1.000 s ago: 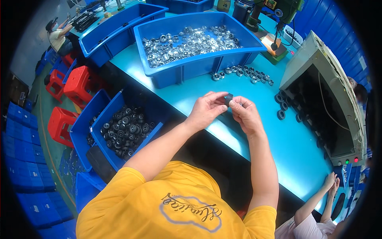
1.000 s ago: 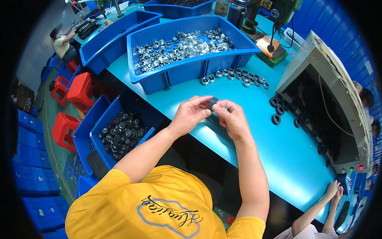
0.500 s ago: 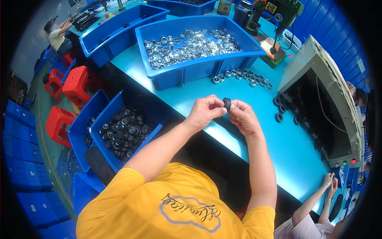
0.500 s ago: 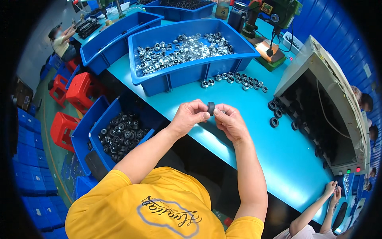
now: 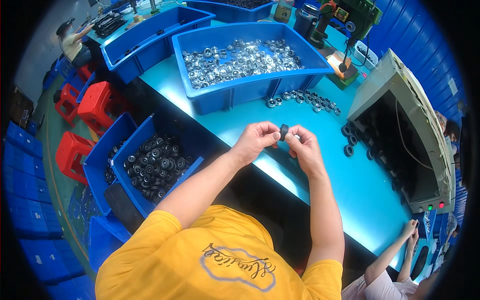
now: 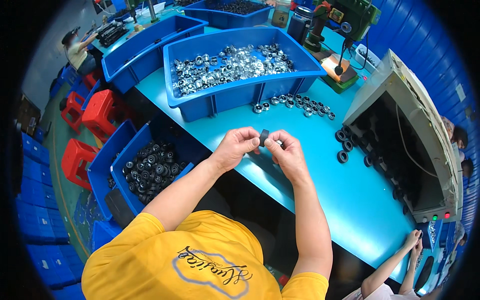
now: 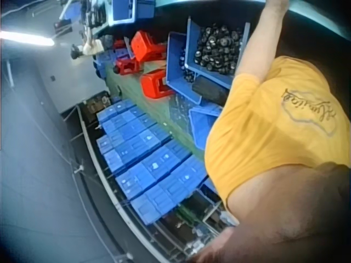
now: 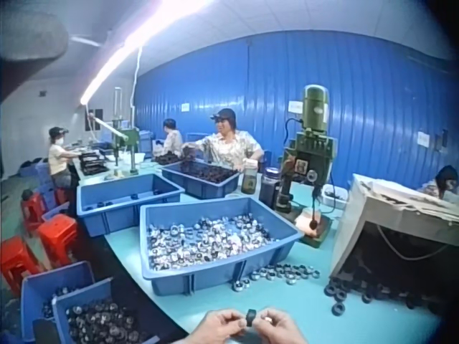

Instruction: Assembling small metal components into black plastic rings at a factory workbench.

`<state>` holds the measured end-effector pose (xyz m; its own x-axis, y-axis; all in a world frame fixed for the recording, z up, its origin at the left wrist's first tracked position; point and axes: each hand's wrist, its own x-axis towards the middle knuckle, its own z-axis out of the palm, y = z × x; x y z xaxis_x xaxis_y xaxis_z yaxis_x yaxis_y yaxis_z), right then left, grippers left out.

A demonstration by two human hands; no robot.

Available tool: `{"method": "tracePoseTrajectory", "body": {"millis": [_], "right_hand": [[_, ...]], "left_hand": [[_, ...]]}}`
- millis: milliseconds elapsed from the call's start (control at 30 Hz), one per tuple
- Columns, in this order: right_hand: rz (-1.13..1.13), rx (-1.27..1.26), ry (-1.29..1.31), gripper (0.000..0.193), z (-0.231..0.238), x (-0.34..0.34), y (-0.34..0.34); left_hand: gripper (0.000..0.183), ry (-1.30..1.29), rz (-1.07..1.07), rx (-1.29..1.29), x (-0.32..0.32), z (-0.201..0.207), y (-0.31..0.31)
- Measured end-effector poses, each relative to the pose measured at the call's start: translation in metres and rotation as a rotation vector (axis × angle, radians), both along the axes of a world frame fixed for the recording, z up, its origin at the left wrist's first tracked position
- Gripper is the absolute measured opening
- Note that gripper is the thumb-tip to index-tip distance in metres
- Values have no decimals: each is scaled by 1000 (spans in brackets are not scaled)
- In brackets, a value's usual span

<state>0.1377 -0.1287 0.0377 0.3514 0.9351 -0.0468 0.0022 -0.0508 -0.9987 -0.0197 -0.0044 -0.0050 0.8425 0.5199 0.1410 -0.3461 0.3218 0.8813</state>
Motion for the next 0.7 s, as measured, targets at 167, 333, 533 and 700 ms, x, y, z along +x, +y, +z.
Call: {"method": "tracePoseTrajectory", "body": {"millis": [167,333,533,700], "right_hand": [[83,29,-25,20,4,-5,1],[65,154,104,37,10,-9,1],[-61,168,99,38,5,-5,2],[-92,170,93,37,-2,-2,4]], "left_hand": [[25,-119,-6,-47,2,-9,3],[27,-198,-52,-272,0,5,5],[27,-203,-40,-367,-1,-2,8],[27,-184,-58,-376,-3,1,8]]}}
